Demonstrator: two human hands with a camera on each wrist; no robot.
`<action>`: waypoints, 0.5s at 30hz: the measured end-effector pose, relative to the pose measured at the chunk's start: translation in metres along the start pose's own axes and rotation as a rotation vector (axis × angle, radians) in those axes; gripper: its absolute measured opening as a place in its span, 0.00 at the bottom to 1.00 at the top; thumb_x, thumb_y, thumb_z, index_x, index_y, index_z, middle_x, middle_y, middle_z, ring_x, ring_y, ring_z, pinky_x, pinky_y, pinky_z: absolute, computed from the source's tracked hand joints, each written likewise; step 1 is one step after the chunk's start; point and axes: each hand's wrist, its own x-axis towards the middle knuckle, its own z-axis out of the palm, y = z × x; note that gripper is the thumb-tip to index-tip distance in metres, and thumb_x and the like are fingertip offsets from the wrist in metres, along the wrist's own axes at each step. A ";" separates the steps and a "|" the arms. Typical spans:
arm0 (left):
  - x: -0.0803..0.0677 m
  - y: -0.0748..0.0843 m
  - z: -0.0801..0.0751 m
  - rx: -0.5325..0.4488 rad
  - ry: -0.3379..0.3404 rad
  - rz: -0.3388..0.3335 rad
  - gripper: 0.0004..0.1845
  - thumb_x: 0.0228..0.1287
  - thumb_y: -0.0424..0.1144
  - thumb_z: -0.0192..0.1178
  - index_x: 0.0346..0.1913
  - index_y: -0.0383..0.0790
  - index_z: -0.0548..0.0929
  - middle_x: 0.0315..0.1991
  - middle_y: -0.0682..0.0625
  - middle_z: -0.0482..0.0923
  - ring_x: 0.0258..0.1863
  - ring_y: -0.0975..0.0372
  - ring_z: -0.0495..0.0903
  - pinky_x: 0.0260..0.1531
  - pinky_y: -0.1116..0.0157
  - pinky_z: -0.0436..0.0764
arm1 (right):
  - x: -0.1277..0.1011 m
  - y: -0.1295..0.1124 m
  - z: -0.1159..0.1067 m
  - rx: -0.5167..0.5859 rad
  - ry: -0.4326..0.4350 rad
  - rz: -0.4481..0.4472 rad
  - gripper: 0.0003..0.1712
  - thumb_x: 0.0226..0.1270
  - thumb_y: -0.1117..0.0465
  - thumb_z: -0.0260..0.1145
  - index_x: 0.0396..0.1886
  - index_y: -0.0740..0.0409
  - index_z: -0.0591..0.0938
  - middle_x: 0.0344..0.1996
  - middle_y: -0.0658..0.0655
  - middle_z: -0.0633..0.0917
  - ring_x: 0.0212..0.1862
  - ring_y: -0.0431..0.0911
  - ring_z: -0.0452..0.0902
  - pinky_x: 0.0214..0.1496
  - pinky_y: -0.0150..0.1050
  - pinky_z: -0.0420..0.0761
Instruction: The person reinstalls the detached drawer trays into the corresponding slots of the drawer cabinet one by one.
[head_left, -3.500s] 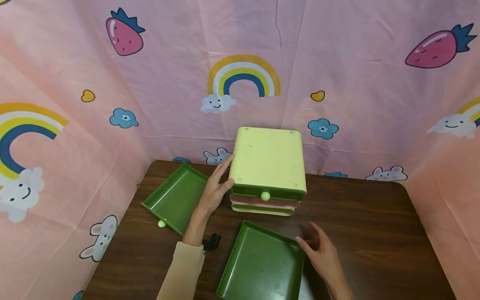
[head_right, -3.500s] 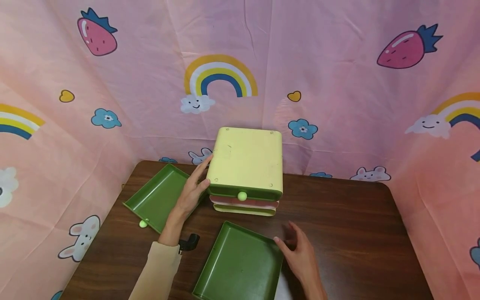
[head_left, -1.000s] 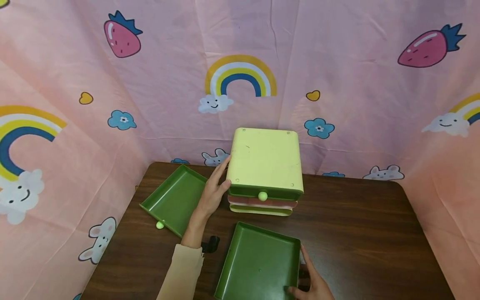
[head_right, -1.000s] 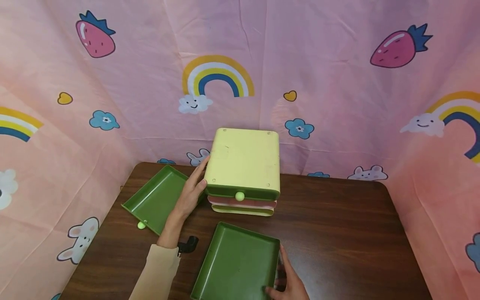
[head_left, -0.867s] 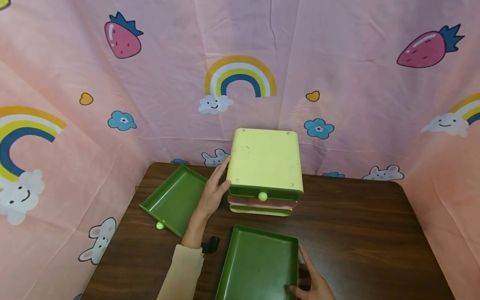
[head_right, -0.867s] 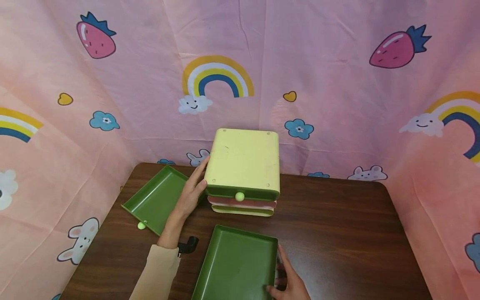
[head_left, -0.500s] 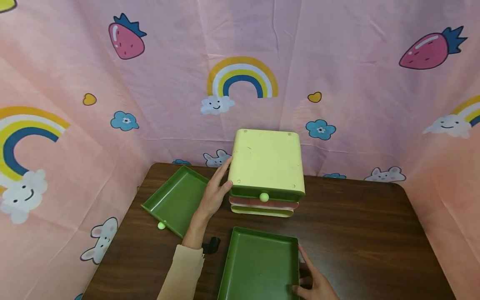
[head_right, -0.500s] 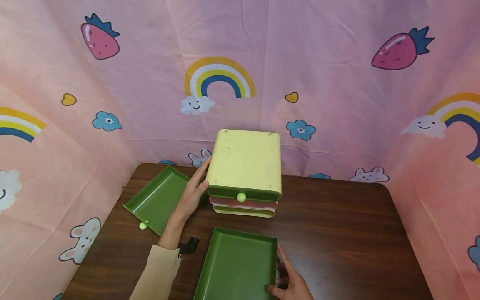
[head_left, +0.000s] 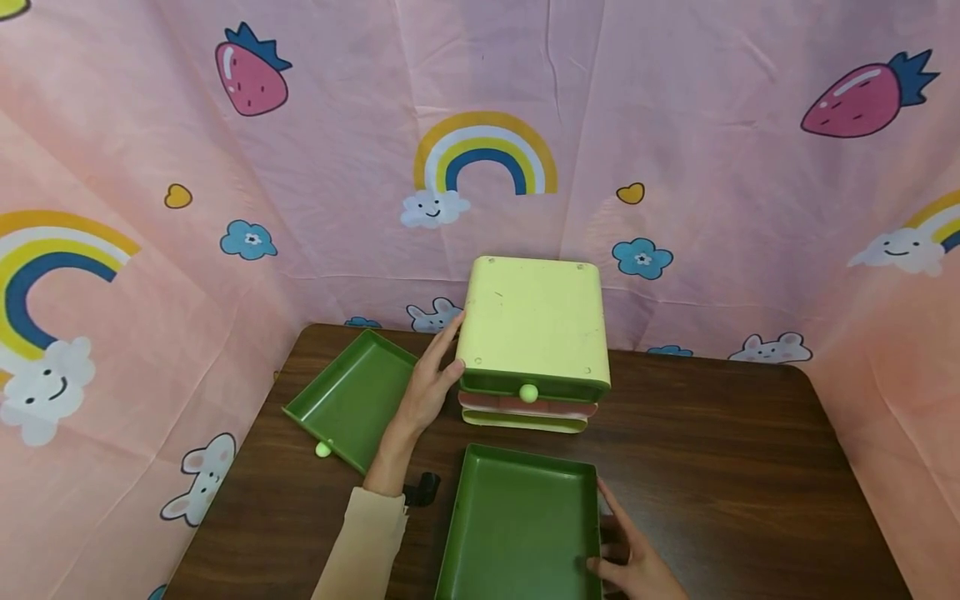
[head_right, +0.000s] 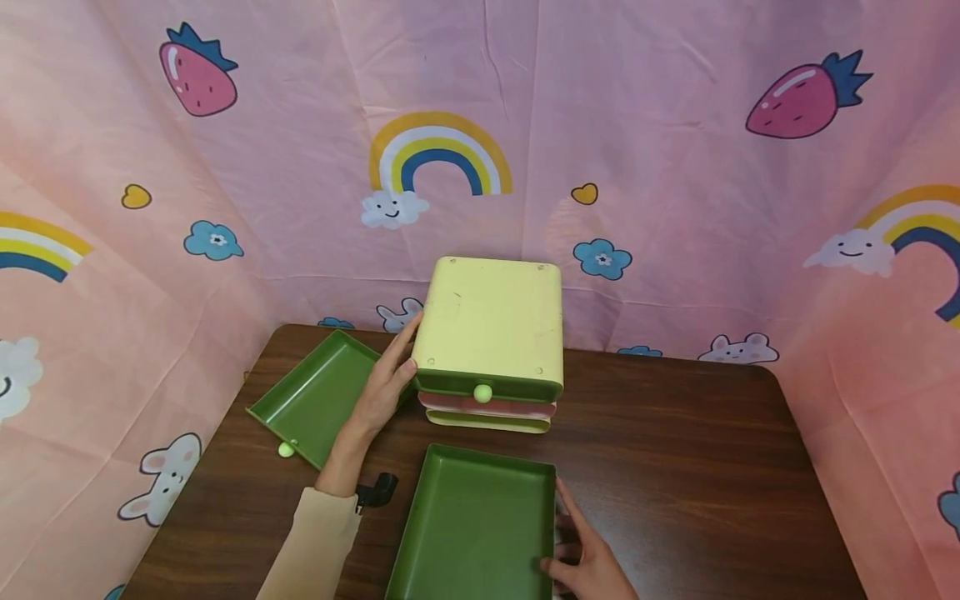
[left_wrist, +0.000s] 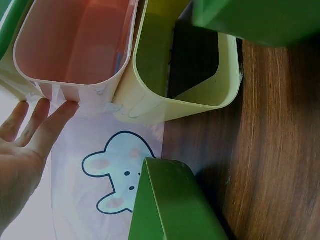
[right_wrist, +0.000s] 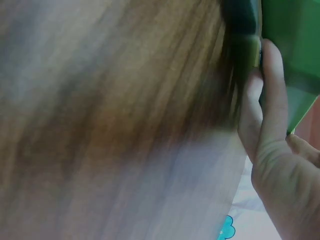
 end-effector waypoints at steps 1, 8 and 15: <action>0.000 0.000 0.000 -0.003 -0.002 -0.001 0.43 0.73 0.63 0.49 0.80 0.40 0.52 0.79 0.43 0.49 0.76 0.47 0.52 0.64 0.37 0.62 | 0.001 -0.001 -0.001 0.014 0.007 0.005 0.62 0.63 0.66 0.70 0.82 0.39 0.38 0.62 0.78 0.67 0.50 0.57 0.81 0.35 0.51 0.85; -0.001 0.002 -0.001 -0.014 -0.017 -0.013 0.44 0.72 0.64 0.49 0.80 0.41 0.51 0.79 0.44 0.48 0.76 0.48 0.52 0.63 0.38 0.65 | 0.005 -0.012 -0.003 0.059 0.049 0.026 0.61 0.63 0.68 0.69 0.82 0.34 0.40 0.64 0.78 0.64 0.50 0.58 0.81 0.38 0.52 0.85; 0.000 0.001 -0.001 -0.031 -0.013 -0.011 0.43 0.73 0.62 0.50 0.80 0.40 0.52 0.79 0.43 0.48 0.76 0.48 0.51 0.63 0.38 0.66 | 0.004 -0.019 -0.002 0.065 0.057 0.032 0.60 0.64 0.68 0.69 0.81 0.33 0.41 0.66 0.78 0.63 0.49 0.57 0.81 0.36 0.54 0.85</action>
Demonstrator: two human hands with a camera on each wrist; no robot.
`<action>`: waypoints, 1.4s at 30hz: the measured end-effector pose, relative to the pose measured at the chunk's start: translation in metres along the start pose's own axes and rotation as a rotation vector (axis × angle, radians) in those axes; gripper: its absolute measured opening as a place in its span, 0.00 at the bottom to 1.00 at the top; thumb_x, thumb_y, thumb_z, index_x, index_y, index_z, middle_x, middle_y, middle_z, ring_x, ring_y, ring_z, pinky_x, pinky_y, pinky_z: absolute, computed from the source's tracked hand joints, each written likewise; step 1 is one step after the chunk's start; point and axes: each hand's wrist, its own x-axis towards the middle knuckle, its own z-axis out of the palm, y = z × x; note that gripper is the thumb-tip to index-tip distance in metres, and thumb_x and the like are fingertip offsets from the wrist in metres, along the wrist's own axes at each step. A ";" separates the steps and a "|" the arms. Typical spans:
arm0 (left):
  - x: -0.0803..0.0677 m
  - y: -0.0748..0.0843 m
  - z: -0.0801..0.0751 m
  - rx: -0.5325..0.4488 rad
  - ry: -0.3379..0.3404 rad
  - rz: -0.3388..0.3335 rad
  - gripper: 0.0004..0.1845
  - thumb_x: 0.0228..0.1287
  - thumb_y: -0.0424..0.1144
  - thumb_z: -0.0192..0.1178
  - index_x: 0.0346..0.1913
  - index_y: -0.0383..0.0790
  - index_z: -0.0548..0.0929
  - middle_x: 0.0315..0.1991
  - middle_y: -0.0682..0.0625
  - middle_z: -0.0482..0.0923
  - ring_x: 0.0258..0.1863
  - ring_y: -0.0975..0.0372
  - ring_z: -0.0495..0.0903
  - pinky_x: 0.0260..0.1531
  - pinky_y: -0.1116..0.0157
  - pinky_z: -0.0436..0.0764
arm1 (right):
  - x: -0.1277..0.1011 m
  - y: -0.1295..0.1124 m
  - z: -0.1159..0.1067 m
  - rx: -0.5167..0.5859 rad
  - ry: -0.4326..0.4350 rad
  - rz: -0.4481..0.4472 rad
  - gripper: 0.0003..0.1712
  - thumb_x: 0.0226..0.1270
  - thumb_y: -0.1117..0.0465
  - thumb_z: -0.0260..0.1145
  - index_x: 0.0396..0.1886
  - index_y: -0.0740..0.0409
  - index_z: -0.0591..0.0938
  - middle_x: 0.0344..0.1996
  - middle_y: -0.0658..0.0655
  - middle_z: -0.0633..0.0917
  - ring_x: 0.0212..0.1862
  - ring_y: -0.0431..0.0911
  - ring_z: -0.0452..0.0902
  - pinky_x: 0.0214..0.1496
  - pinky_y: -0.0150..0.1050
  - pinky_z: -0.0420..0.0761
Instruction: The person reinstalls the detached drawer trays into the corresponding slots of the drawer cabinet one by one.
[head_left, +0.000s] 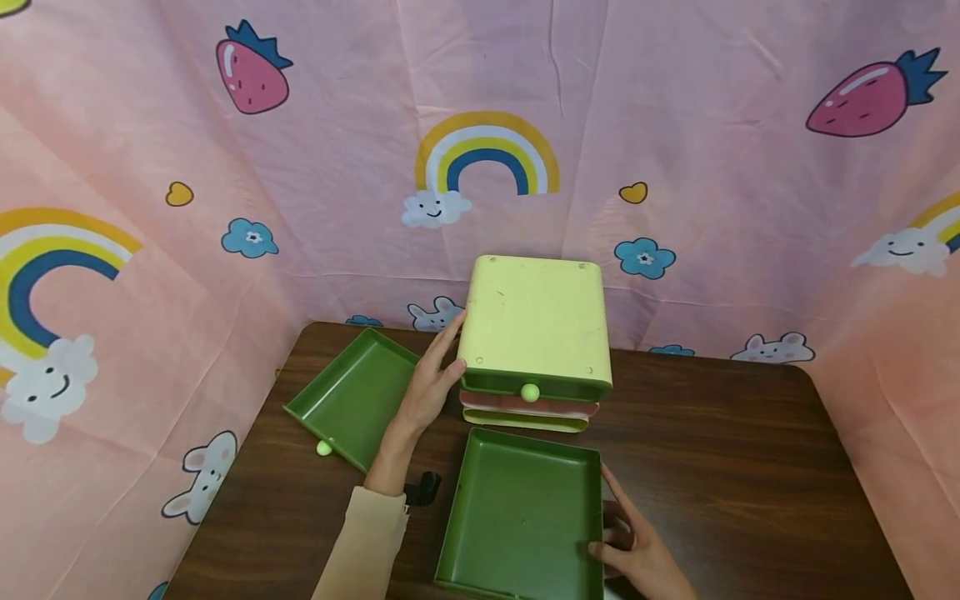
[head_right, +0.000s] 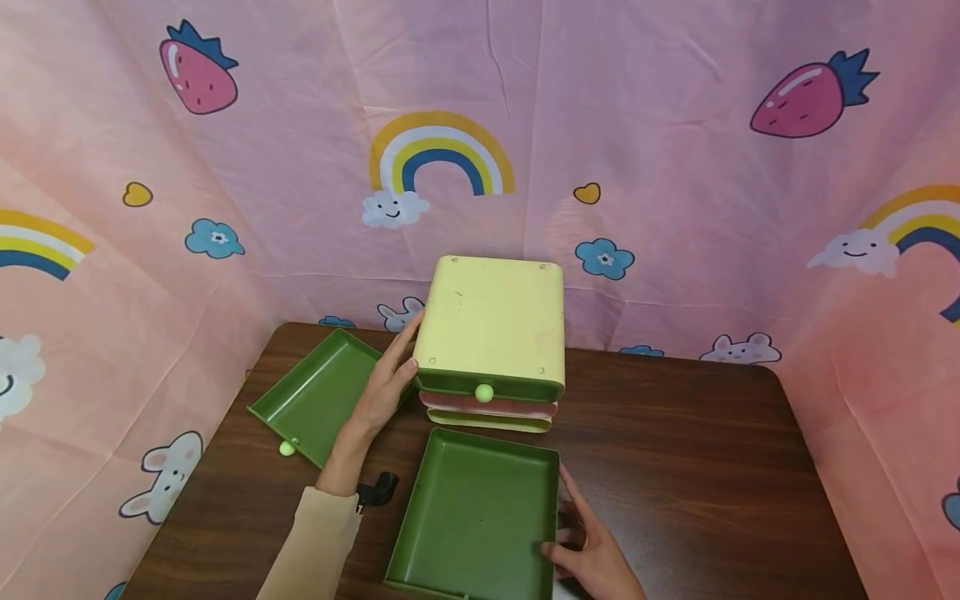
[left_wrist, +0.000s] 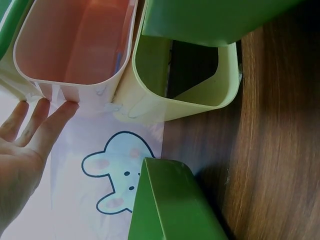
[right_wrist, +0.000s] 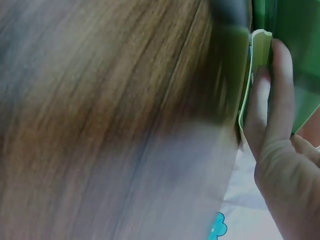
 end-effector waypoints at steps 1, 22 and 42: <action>0.000 0.000 0.000 -0.004 -0.002 -0.001 0.43 0.73 0.62 0.50 0.80 0.40 0.52 0.79 0.43 0.48 0.76 0.48 0.51 0.62 0.39 0.66 | 0.000 -0.001 0.000 -0.003 0.010 -0.003 0.60 0.63 0.68 0.69 0.82 0.33 0.42 0.66 0.77 0.63 0.49 0.57 0.81 0.37 0.53 0.85; -0.002 -0.002 -0.001 -0.027 -0.002 -0.005 0.43 0.73 0.61 0.51 0.80 0.40 0.52 0.79 0.44 0.49 0.75 0.48 0.54 0.61 0.39 0.68 | 0.001 -0.015 0.008 -0.036 0.232 -0.083 0.53 0.59 0.70 0.73 0.78 0.32 0.60 0.64 0.71 0.71 0.47 0.54 0.81 0.38 0.43 0.83; 0.002 -0.002 0.001 -0.042 0.001 0.022 0.44 0.73 0.61 0.51 0.79 0.37 0.52 0.78 0.43 0.50 0.72 0.47 0.58 0.57 0.41 0.72 | 0.011 -0.033 0.002 -0.074 0.212 -0.138 0.51 0.60 0.67 0.74 0.77 0.32 0.62 0.67 0.67 0.71 0.50 0.56 0.82 0.42 0.42 0.83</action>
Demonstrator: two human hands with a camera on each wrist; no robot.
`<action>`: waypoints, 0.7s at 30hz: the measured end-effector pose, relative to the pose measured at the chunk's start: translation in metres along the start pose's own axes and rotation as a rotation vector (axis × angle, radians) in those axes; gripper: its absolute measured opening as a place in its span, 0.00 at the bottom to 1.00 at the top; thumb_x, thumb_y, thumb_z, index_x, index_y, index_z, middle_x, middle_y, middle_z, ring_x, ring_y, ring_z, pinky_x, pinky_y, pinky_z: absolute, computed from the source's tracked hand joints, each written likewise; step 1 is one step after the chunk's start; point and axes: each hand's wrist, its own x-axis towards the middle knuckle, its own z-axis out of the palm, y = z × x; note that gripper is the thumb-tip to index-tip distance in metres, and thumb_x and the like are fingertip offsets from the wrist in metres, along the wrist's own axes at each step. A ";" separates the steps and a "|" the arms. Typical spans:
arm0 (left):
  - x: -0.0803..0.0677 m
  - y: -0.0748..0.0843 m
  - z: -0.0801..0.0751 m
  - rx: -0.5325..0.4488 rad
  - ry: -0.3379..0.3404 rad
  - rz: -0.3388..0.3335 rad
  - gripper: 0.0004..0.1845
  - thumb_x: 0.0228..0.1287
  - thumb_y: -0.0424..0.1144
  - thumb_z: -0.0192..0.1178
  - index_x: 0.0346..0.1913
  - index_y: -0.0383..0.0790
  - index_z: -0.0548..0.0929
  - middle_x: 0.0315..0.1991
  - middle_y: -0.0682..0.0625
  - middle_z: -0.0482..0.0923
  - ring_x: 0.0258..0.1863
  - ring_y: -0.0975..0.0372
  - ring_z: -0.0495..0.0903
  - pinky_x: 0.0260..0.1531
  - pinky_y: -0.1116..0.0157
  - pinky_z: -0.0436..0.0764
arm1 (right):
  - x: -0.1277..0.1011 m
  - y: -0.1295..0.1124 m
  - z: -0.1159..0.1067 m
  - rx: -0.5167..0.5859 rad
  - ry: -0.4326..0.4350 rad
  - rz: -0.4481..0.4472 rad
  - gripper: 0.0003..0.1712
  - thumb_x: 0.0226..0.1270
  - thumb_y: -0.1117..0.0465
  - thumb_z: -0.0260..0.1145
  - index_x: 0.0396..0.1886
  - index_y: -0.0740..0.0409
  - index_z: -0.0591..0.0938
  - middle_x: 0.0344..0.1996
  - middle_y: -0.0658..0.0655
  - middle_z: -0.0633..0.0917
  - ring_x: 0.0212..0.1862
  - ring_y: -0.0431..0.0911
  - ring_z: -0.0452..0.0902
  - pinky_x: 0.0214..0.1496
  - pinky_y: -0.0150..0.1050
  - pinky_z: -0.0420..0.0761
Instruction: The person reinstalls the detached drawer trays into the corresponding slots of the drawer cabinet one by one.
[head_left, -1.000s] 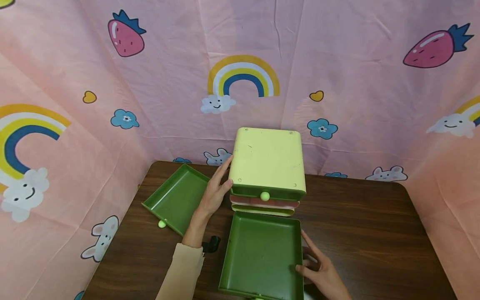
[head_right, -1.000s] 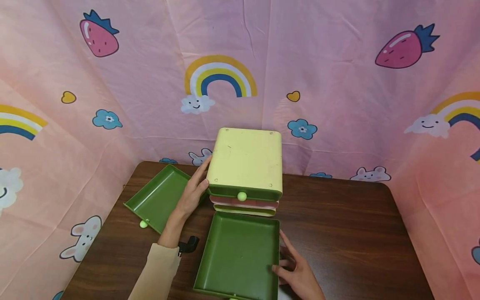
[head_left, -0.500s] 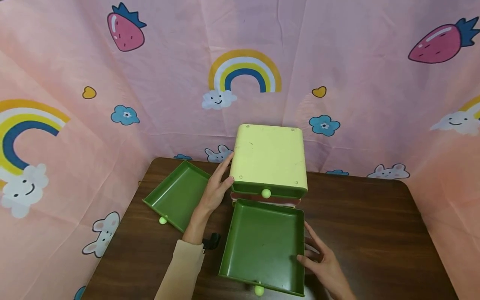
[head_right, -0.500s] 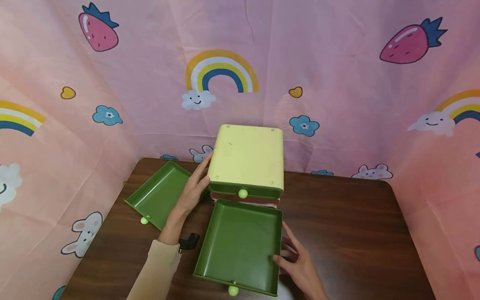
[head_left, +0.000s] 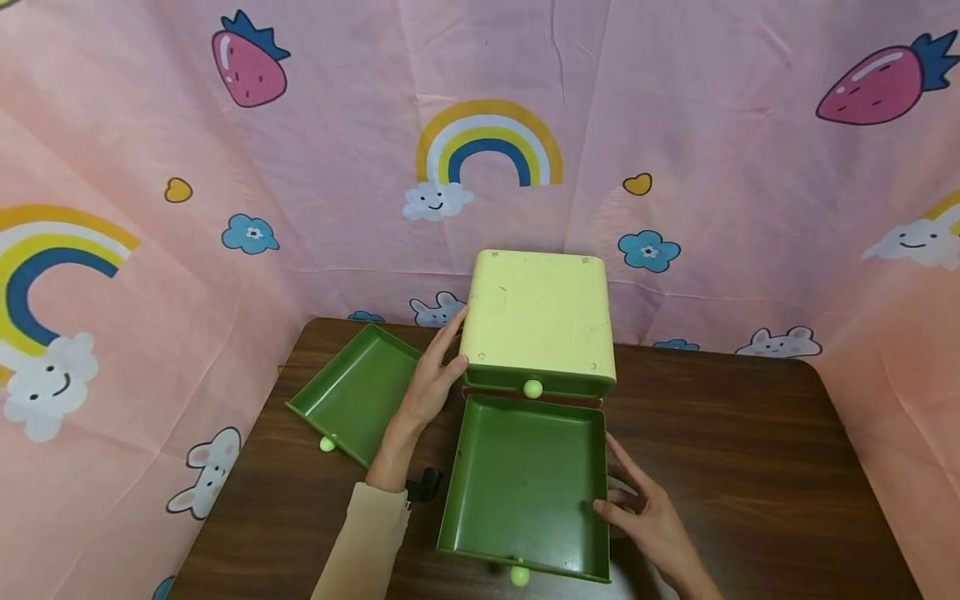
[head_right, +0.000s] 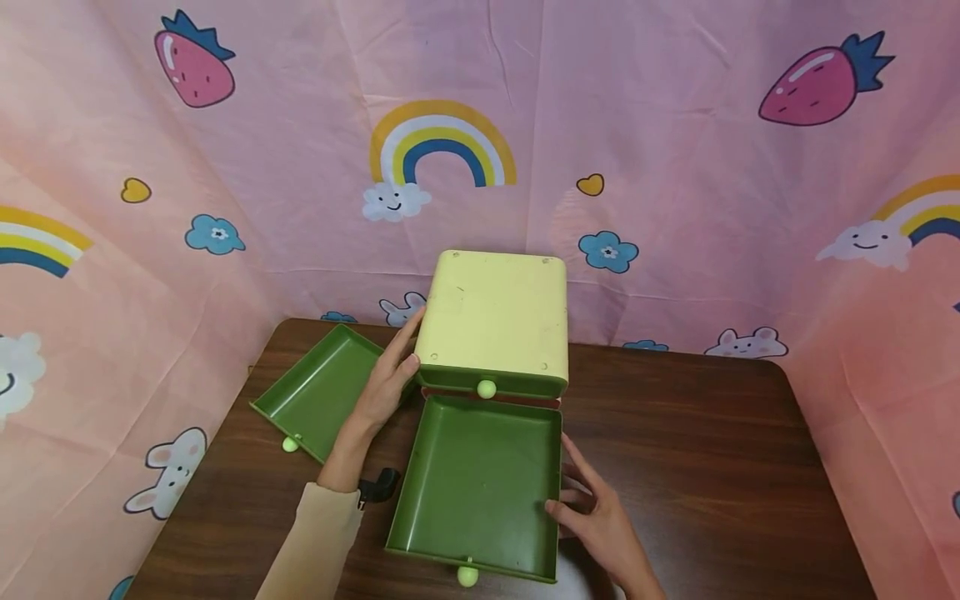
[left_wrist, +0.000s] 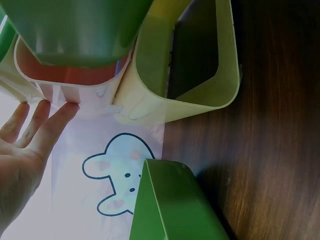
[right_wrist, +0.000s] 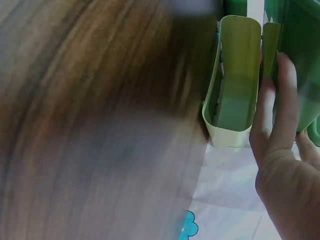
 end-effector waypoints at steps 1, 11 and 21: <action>0.000 0.000 0.000 0.000 -0.003 0.001 0.44 0.73 0.61 0.51 0.79 0.37 0.52 0.78 0.43 0.50 0.72 0.47 0.58 0.57 0.41 0.72 | 0.001 -0.001 -0.001 -0.003 -0.004 -0.009 0.51 0.60 0.67 0.74 0.77 0.33 0.62 0.67 0.66 0.70 0.50 0.57 0.82 0.42 0.42 0.83; 0.000 0.003 -0.004 0.000 -0.006 -0.006 0.42 0.74 0.58 0.52 0.79 0.38 0.52 0.79 0.43 0.49 0.73 0.47 0.56 0.59 0.40 0.71 | 0.010 -0.007 0.000 0.000 -0.022 -0.056 0.51 0.60 0.67 0.74 0.78 0.35 0.62 0.65 0.68 0.72 0.50 0.56 0.82 0.43 0.42 0.83; -0.001 0.003 -0.002 0.014 -0.012 -0.008 0.44 0.73 0.61 0.51 0.80 0.39 0.51 0.79 0.43 0.49 0.74 0.48 0.55 0.61 0.40 0.69 | 0.012 -0.010 -0.001 -0.020 -0.031 -0.040 0.51 0.61 0.65 0.74 0.78 0.32 0.61 0.70 0.64 0.68 0.50 0.55 0.81 0.43 0.42 0.83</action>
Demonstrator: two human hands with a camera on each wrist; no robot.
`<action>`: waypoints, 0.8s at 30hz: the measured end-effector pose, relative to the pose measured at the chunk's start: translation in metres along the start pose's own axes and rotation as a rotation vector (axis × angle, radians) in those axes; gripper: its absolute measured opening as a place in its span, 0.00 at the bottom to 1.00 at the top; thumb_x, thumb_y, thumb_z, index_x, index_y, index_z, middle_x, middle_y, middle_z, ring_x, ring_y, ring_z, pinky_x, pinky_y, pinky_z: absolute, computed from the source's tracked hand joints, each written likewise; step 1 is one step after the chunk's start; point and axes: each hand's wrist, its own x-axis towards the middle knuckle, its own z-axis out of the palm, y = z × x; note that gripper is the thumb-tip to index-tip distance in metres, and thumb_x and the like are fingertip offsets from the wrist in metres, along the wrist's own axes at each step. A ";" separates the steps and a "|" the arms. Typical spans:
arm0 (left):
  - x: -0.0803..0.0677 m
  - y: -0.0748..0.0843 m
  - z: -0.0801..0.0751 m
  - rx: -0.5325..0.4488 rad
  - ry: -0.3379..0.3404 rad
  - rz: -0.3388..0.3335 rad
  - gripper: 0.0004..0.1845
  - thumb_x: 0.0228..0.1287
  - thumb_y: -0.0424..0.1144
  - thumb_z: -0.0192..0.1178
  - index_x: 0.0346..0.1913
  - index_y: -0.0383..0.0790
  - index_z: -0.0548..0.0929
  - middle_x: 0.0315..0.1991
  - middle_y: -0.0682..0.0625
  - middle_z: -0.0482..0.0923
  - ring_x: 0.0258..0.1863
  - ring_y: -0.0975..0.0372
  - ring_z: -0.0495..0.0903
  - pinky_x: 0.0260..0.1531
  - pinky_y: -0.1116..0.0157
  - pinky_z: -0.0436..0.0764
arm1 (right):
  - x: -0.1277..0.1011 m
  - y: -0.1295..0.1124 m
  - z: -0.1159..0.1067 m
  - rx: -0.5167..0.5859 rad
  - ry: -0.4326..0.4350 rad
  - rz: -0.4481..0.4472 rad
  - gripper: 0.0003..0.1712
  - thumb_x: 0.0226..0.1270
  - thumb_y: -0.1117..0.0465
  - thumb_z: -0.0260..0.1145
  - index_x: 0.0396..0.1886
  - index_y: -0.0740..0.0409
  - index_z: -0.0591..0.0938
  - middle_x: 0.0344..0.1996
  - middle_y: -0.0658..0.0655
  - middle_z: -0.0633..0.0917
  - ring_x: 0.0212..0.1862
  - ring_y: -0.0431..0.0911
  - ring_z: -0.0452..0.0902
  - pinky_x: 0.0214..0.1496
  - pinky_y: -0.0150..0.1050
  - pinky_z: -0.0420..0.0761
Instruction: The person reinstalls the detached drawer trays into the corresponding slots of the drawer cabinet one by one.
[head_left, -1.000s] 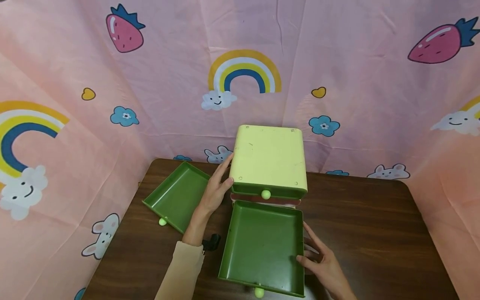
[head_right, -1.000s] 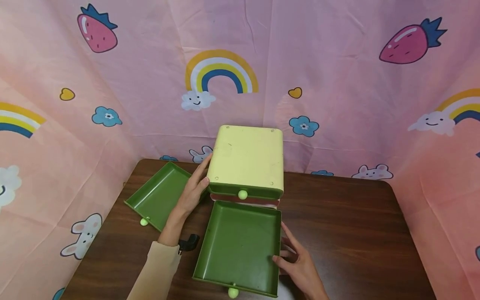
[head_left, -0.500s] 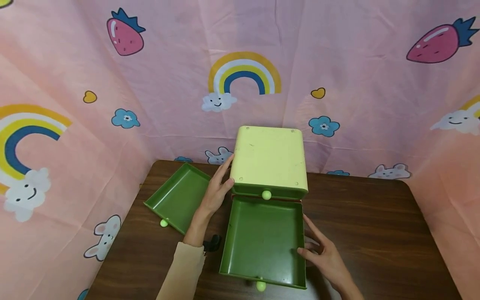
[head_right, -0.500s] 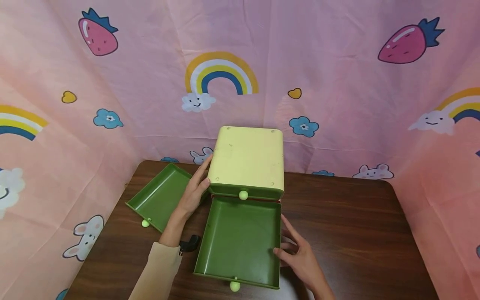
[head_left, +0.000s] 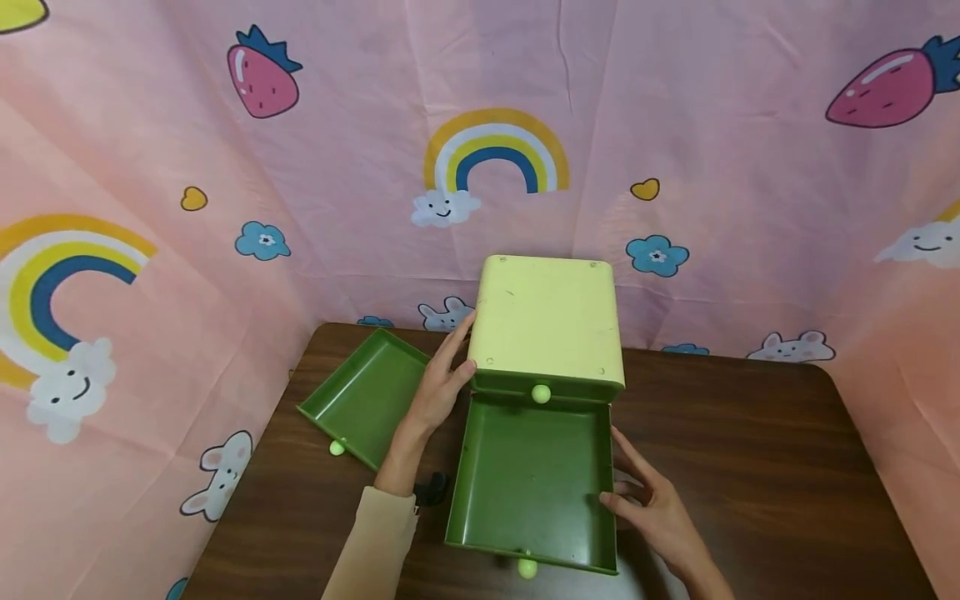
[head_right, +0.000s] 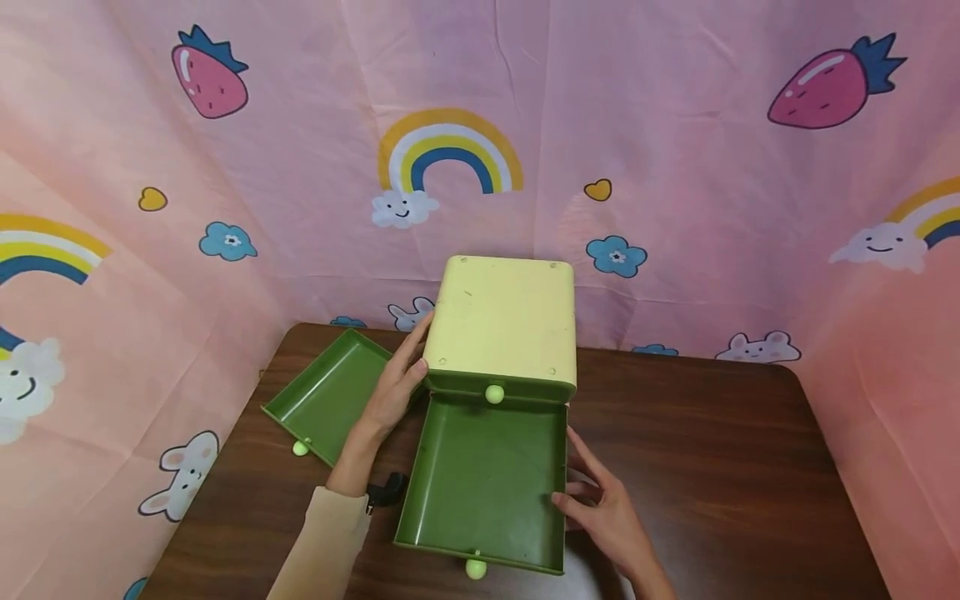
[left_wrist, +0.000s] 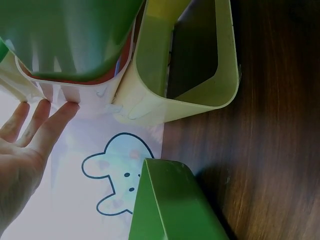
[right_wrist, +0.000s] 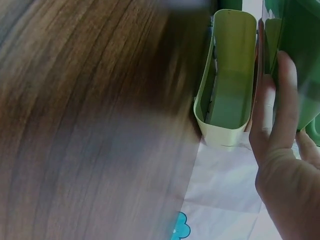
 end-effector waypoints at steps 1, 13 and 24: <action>-0.001 -0.001 0.000 0.001 0.000 0.000 0.43 0.73 0.60 0.51 0.80 0.39 0.51 0.79 0.44 0.49 0.74 0.48 0.54 0.61 0.40 0.69 | 0.000 0.000 0.000 -0.001 -0.004 0.002 0.51 0.61 0.65 0.74 0.78 0.32 0.61 0.70 0.64 0.68 0.51 0.56 0.81 0.43 0.43 0.83; -0.002 -0.001 -0.004 -0.005 0.023 -0.016 0.45 0.71 0.63 0.51 0.80 0.40 0.52 0.78 0.45 0.50 0.74 0.49 0.54 0.59 0.40 0.70 | 0.009 -0.003 0.000 -0.004 -0.010 0.040 0.47 0.64 0.61 0.72 0.76 0.27 0.61 0.70 0.65 0.67 0.56 0.58 0.77 0.44 0.43 0.83; -0.002 -0.001 0.001 -0.026 0.008 -0.028 0.44 0.72 0.62 0.52 0.80 0.40 0.51 0.78 0.45 0.51 0.73 0.48 0.56 0.59 0.41 0.70 | 0.008 -0.002 0.003 0.015 0.070 0.054 0.42 0.65 0.60 0.72 0.75 0.32 0.66 0.71 0.64 0.67 0.58 0.59 0.78 0.49 0.41 0.82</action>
